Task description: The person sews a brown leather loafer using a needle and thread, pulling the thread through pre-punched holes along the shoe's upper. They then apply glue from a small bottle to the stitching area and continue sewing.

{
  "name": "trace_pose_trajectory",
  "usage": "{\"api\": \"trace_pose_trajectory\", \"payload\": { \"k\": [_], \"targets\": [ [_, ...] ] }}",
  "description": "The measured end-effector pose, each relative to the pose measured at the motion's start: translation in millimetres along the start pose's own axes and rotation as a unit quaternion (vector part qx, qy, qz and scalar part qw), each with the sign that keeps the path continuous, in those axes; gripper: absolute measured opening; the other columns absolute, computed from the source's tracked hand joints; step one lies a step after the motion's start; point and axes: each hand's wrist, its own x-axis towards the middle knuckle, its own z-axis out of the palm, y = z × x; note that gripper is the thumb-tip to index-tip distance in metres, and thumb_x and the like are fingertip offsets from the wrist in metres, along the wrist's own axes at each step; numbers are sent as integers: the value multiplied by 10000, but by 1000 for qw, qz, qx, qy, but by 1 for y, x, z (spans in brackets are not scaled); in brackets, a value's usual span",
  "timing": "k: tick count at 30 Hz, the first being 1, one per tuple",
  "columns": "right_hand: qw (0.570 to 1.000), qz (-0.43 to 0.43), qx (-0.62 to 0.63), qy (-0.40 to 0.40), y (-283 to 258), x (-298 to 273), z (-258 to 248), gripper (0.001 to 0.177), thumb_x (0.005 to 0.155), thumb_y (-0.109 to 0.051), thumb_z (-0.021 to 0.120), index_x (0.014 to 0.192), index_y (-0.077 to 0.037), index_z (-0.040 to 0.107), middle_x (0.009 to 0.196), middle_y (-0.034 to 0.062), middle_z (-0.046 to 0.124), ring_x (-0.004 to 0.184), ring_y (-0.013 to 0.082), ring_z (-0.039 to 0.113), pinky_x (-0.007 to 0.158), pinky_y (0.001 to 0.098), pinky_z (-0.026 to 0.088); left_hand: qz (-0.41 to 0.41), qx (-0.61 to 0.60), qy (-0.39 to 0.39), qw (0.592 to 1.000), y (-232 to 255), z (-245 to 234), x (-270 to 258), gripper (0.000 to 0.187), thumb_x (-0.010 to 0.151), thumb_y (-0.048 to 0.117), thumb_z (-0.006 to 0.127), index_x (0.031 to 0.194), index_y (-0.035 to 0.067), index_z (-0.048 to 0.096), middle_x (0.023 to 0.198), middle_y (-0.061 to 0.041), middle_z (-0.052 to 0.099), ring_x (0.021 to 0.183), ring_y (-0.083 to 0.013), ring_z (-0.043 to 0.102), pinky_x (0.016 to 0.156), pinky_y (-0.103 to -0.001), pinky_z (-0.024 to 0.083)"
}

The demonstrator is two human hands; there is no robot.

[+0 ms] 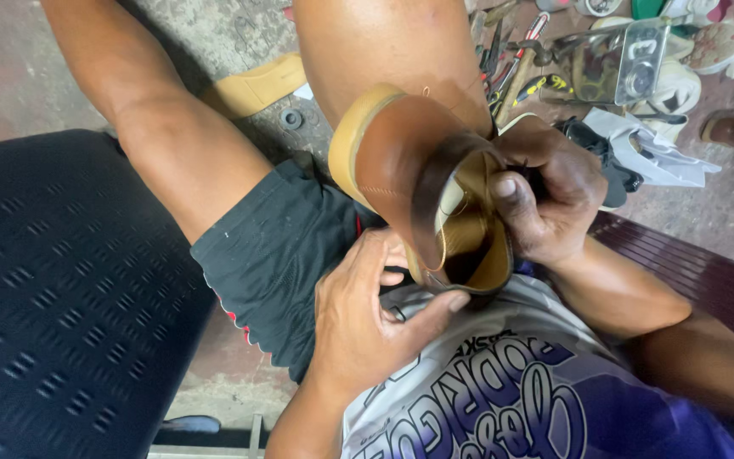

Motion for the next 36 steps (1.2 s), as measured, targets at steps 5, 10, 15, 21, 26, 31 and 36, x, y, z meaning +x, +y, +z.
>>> {"api": "trace_pose_trajectory", "payload": {
  "k": [5,10,15,21,26,31,36],
  "targets": [
    [994,59,91,6,-2,2,13,343,1100,-324,669,1072,11,605,967,91,650,817,143,558,757,257,451,-6,3,-4,1000,-7,-4,4,453,759,239,876,1116,70,653,1006,-70,734,903,-195,766,784,-312,629],
    [989,70,128,1,-1,3,19,413,1088,-405,643,1041,3,611,949,86,640,829,134,564,774,254,449,-12,1,-9,1000,-9,-7,6,440,753,237,864,1097,67,648,998,-63,741,894,-183,769,764,-304,634],
    [981,74,180,21,4,-2,21,541,1101,-533,550,1097,7,586,928,104,583,826,142,531,784,271,439,13,21,16,1000,-5,-2,3,470,720,247,885,1074,51,646,988,-85,722,863,-216,754,793,-313,627],
    [971,70,226,22,13,-6,23,511,1114,-500,504,1087,1,598,880,95,586,771,138,490,707,269,392,39,65,27,997,2,1,0,434,717,265,902,1025,81,658,951,-75,713,844,-225,746,799,-311,615],
    [979,31,201,9,16,-4,23,484,1128,-464,470,1078,3,588,950,114,611,818,184,538,787,331,447,49,98,28,994,7,0,0,464,698,268,897,1048,74,661,935,-77,699,830,-230,738,767,-313,603],
    [969,27,245,21,13,-5,24,525,1117,-474,457,1063,32,587,922,135,601,827,212,544,786,347,455,82,101,33,991,8,0,-3,551,739,294,882,1165,35,650,1026,-102,708,869,-246,744,776,-331,604],
    [962,32,272,-5,5,0,21,616,1075,-526,440,1041,63,617,940,163,627,726,151,523,634,272,448,112,129,32,985,5,-1,-7,506,769,335,864,1153,73,664,1041,-100,718,926,-288,746,815,-362,597]
  ]
}}
